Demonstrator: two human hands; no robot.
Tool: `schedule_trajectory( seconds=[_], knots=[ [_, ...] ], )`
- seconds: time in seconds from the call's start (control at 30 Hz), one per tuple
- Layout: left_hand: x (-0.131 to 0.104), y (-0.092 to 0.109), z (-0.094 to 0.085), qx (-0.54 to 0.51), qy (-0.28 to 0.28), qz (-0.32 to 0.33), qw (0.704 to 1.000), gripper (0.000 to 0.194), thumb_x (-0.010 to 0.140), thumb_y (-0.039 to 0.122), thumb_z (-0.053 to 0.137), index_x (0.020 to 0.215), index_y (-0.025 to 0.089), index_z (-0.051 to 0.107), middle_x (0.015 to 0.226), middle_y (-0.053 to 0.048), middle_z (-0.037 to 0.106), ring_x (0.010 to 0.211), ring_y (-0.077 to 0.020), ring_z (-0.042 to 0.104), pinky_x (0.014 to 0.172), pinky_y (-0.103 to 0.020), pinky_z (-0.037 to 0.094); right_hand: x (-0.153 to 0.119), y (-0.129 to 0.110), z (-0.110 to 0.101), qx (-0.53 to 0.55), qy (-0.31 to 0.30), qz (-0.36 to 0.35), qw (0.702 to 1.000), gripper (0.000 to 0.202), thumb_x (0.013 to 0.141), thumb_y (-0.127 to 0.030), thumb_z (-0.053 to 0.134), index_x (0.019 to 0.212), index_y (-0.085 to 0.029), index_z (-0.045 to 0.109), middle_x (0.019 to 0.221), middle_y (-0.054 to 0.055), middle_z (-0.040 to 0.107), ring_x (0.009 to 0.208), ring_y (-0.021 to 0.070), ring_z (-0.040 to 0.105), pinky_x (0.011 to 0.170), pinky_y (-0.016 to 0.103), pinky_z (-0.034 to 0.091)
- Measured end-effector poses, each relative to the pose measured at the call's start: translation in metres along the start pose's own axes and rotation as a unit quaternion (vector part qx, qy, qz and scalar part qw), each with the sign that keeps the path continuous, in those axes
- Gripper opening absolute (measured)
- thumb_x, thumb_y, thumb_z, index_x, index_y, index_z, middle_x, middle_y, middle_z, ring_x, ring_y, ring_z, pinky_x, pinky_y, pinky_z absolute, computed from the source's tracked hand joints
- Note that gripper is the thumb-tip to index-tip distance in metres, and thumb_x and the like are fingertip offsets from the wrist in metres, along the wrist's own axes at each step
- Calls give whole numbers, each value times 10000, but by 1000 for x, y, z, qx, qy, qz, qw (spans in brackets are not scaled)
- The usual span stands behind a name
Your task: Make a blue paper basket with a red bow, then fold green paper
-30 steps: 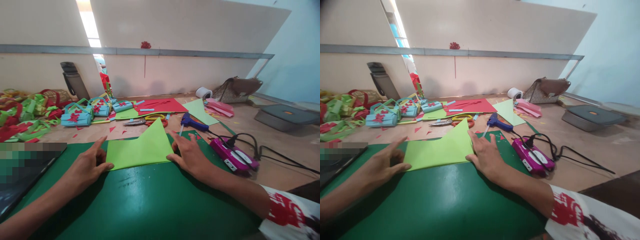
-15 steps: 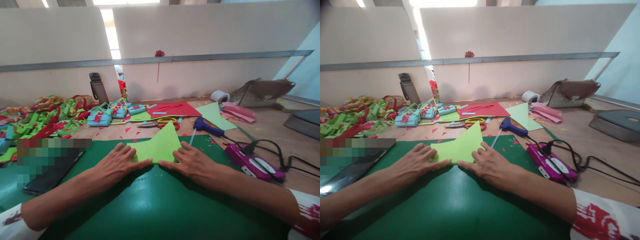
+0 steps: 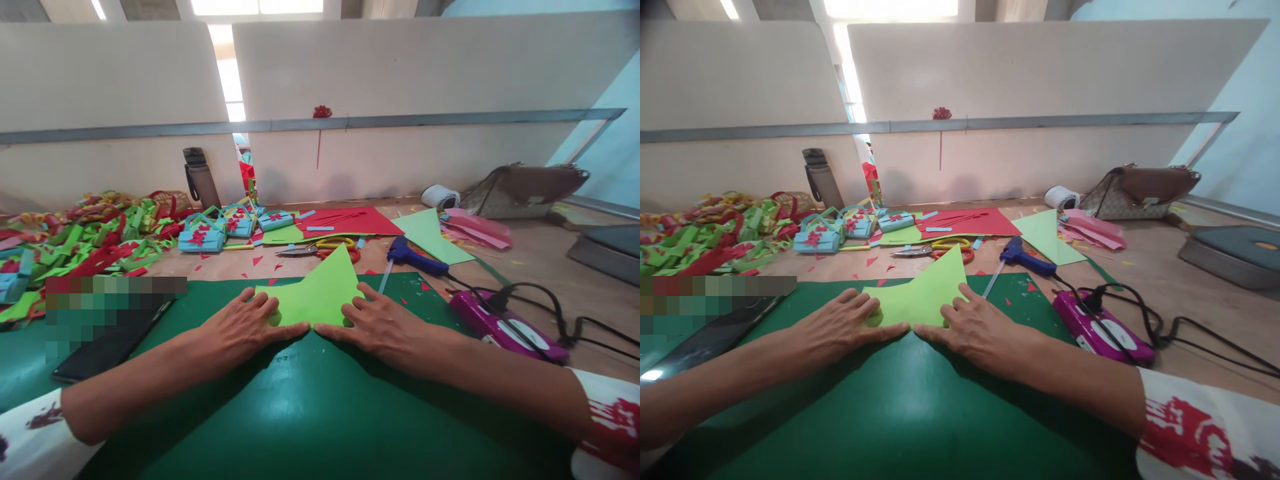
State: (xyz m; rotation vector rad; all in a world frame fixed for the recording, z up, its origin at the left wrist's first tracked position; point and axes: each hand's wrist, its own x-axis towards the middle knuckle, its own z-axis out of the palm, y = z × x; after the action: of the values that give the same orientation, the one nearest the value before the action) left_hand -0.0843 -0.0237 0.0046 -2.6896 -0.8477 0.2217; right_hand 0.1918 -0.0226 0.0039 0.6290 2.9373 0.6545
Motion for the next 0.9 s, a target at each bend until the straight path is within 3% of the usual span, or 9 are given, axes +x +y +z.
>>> schedule_trajectory(
  seconds=[0.27,0.43,0.53,0.67,0.9],
  knots=[
    [2,0,1,19,2,8,1000,676,914,87,444,1412,458,179,926,-37,514,803,-193,470,756,-339,308,3,1,2,7,11,-8,1000,669,838,-55,435,1448,-249,242,758,18,546,656,191,495,820,408,295],
    [-3,-3,0,-9,5,5,1000,614,917,68,417,1380,447,280,915,-29,506,774,-178,469,747,-327,303,-5,5,6,27,4,-6,1000,608,860,-114,455,1425,-254,280,813,33,552,714,204,499,823,414,281],
    [-14,-7,4,-19,10,-11,1000,595,920,71,398,1375,443,299,918,-33,499,748,-177,451,714,-317,296,-17,7,12,24,16,7,1000,574,839,-130,490,1379,-264,350,840,41,553,742,207,494,823,412,273],
    [-37,-11,10,-26,16,-33,999,661,889,12,356,1390,436,280,1055,-62,495,859,-206,464,752,-337,308,-35,9,17,-5,21,34,999,572,800,-96,507,1337,-259,396,864,50,551,775,218,488,801,400,277],
    [-67,-11,20,-34,31,-93,995,742,727,-80,392,1326,354,441,1167,-75,494,989,-238,487,813,-349,353,-60,11,22,-38,20,62,997,614,737,-54,515,1313,-252,432,895,67,568,761,223,509,782,416,309]
  ],
)
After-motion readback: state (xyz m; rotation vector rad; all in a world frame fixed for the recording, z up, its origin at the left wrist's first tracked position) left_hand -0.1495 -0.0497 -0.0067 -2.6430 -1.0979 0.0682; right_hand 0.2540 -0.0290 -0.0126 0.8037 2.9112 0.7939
